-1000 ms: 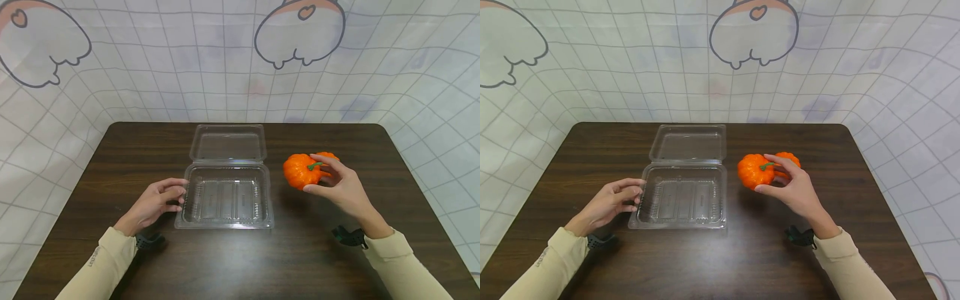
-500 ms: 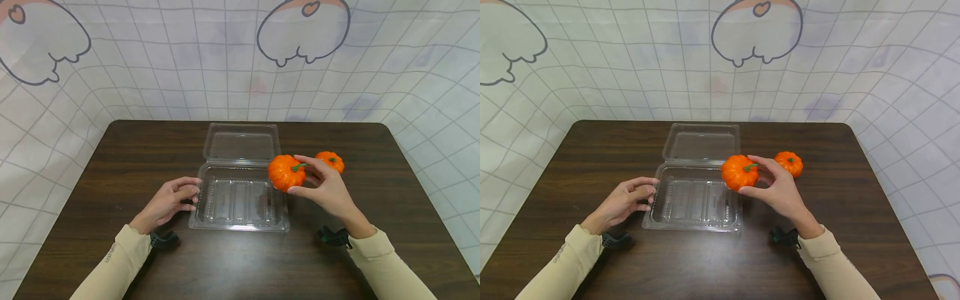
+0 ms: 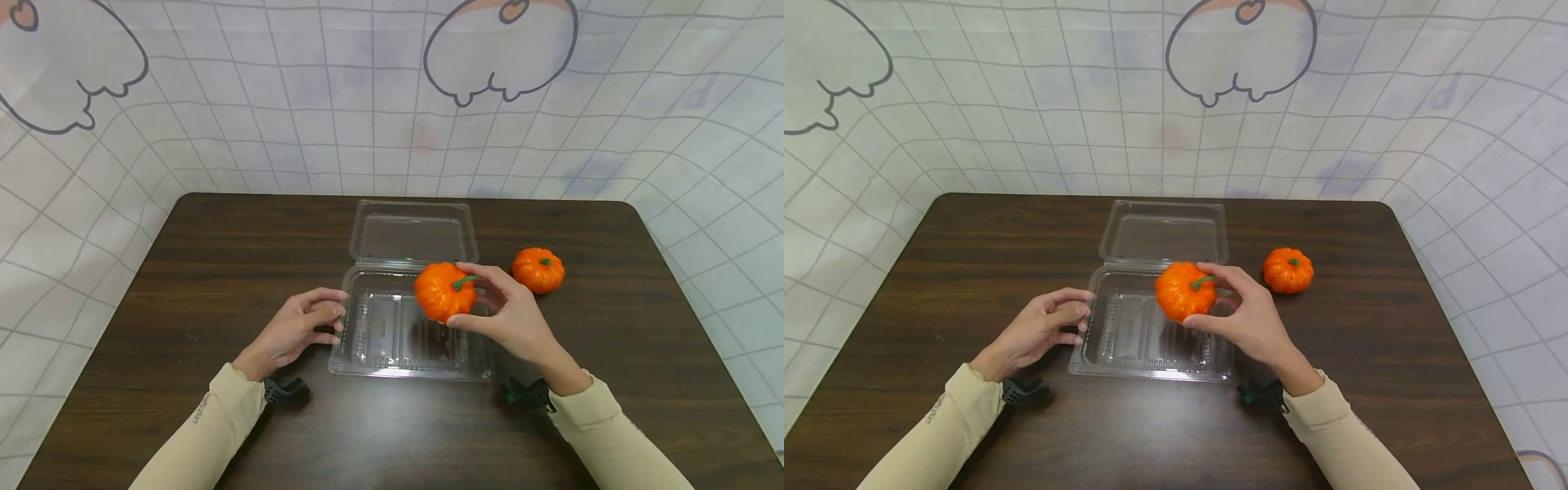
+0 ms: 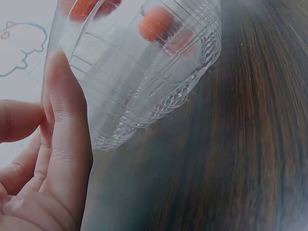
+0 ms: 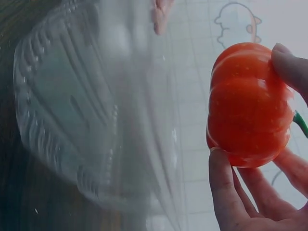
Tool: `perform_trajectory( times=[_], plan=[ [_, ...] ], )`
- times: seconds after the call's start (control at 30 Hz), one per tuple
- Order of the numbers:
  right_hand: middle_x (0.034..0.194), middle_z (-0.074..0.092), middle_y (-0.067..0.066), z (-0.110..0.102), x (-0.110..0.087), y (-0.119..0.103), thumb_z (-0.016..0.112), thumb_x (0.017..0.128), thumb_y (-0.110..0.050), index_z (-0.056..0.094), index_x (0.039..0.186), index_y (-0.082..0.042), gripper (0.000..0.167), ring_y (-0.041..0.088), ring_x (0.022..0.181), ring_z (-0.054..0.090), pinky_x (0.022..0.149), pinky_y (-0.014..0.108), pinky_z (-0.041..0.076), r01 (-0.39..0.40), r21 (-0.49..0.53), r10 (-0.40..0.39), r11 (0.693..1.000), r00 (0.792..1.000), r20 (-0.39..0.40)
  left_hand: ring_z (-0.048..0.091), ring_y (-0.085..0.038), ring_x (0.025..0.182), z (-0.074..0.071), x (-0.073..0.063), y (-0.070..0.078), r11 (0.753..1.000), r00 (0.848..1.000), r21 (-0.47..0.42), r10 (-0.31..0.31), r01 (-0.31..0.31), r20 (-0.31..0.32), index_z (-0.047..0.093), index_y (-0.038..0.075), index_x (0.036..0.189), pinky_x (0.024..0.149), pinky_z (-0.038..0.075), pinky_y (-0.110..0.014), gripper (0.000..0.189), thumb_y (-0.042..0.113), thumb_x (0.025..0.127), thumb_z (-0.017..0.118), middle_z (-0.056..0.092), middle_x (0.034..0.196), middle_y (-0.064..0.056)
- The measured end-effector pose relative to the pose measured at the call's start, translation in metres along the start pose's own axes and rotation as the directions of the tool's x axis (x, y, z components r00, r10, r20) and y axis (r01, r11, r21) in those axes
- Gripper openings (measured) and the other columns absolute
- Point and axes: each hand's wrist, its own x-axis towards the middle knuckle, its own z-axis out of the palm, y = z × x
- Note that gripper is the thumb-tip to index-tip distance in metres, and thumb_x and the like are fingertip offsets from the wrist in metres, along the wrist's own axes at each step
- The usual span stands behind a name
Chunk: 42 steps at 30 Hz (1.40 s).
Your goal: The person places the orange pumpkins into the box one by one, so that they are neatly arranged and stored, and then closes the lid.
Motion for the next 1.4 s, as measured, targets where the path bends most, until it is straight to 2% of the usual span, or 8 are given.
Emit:
perform_trajectory(
  times=[0.1, 0.3, 0.43, 0.67, 1.07, 1.4],
  plan=[
    [0.144, 0.059, -0.001, 0.006, 0.000, -0.001, 0.090, 0.080, -0.016, 0.058, 0.144, -0.026, 0.073, 0.008, 0.120, 0.060, 0.101, 0.012, 0.052, 0.003, -0.012, -0.003, 1.000, 1.000, 0.011, 0.066, -0.010, 0.083, 0.003, 0.003, -0.002, 1.000, 1.000, -0.014, 0.005, -0.005, 0.011, 0.049, 0.000, 0.142, 0.073, 0.064, -0.029, 0.042, 0.014, 0.104, 0.061, 0.068, 0.096, 0.005],
    [0.143, 0.060, -0.002, 0.016, 0.002, -0.003, 0.092, 0.079, -0.021, 0.059, 0.144, -0.028, 0.073, 0.017, 0.125, 0.061, 0.105, 0.024, 0.056, -0.007, -0.046, 0.008, 0.999, 1.000, 0.027, 0.066, -0.010, 0.083, 0.008, 0.006, -0.001, 0.999, 1.000, -0.044, -0.003, 0.004, 0.017, 0.051, 0.002, 0.139, 0.073, 0.064, -0.029, 0.040, 0.014, 0.103, 0.063, 0.068, 0.093, 0.005],
    [0.142, 0.061, 0.000, 0.022, 0.003, -0.005, 0.093, 0.077, -0.021, 0.060, 0.143, -0.025, 0.074, 0.019, 0.124, 0.062, 0.102, 0.022, 0.057, 0.011, -0.036, -0.010, 0.999, 0.999, 0.040, 0.066, -0.011, 0.083, 0.010, 0.006, 0.000, 0.998, 1.000, -0.057, 0.000, 0.001, 0.020, 0.052, 0.002, 0.138, 0.074, 0.065, -0.029, 0.039, 0.014, 0.103, 0.063, 0.068, 0.094, 0.005],
    [0.141, 0.062, -0.002, 0.037, 0.005, -0.004, 0.094, 0.074, -0.023, 0.062, 0.140, -0.024, 0.074, 0.018, 0.122, 0.062, 0.099, 0.024, 0.059, 0.041, -0.034, -0.038, 0.999, 0.997, 0.061, 0.065, -0.012, 0.082, 0.011, 0.008, -0.001, 0.999, 1.000, -0.052, 0.002, -0.001, 0.020, 0.050, 0.000, 0.139, 0.074, 0.065, -0.029, 0.040, 0.013, 0.103, 0.062, 0.068, 0.095, 0.004],
    [0.139, 0.064, 0.000, 0.054, 0.006, -0.001, 0.095, 0.073, -0.031, 0.062, 0.139, -0.025, 0.074, 0.021, 0.121, 0.065, 0.098, 0.037, 0.062, 0.018, -0.125, -0.008, 0.992, 0.997, 0.077, 0.066, -0.013, 0.082, 0.014, 0.010, -0.002, 0.998, 1.000, -0.060, -0.010, 0.010, 0.006, 0.050, 0.000, 0.142, 0.074, 0.065, -0.030, 0.042, 0.012, 0.103, 0.061, 0.067, 0.098, 0.003],
    [0.137, 0.065, 0.002, 0.059, 0.009, -0.003, 0.095, 0.072, -0.034, 0.062, 0.140, -0.023, 0.076, 0.022, 0.116, 0.066, 0.095, 0.038, 0.063, 0.003, -0.165, 0.017, 0.986, 0.993, 0.120, 0.066, -0.013, 0.082, 0.013, 0.011, -0.003, 0.998, 1.000, -0.062, -0.011, 0.011, 0.007, 0.050, 0.000, 0.141, 0.073, 0.065, -0.029, 0.041, 0.012, 0.103, 0.061, 0.067, 0.100, 0.003]
  ],
)
